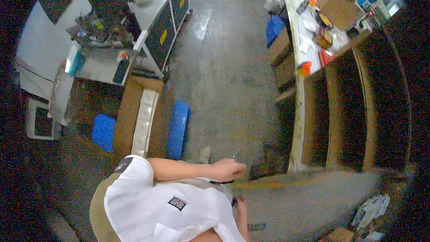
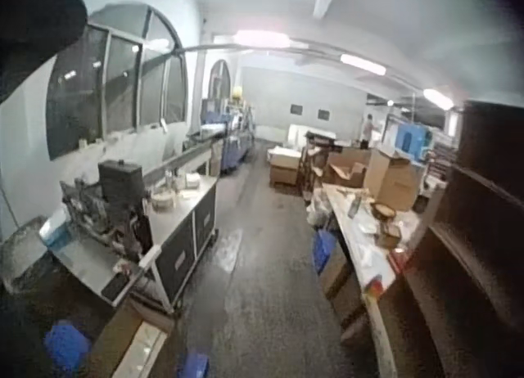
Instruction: Bagging paper products using a sealing machine and placing them into a box.
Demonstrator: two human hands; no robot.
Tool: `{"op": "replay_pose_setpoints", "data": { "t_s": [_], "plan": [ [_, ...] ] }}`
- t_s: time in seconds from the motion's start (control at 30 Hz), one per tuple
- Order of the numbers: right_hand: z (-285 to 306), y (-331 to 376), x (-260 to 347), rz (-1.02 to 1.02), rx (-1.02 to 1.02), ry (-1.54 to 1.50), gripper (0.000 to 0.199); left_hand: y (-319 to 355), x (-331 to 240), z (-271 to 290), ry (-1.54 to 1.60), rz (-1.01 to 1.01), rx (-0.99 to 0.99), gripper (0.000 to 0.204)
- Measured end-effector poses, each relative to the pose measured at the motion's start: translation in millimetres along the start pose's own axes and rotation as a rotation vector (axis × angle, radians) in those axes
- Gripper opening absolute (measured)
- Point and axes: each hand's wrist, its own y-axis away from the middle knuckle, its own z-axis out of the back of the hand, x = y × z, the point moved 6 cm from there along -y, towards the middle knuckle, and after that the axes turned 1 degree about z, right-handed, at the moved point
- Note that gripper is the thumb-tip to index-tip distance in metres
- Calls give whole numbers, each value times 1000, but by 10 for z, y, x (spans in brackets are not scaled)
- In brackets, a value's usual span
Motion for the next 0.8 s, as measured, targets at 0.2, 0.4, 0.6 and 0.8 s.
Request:
{"op": "replay_pose_setpoints", "data": {
  "t_s": [0.2,0.4,0.6,0.8],
  "plan": [
    [254,-1496,1494,-18,-136,-112,27,-1632,21,1401,-62,160,-70,35],
    [765,-4151,2691,846,2,1291,72,-3424,640,2246,-256,65,-129,65],
    [310,-5952,5995,278,133,502,29,-4394,933,3615,-179,242,-187,56],
    [-1260,-6900,9603,778,223,613,30,-5372,1626,5270,-48,369,-266,48]
  ]
}}
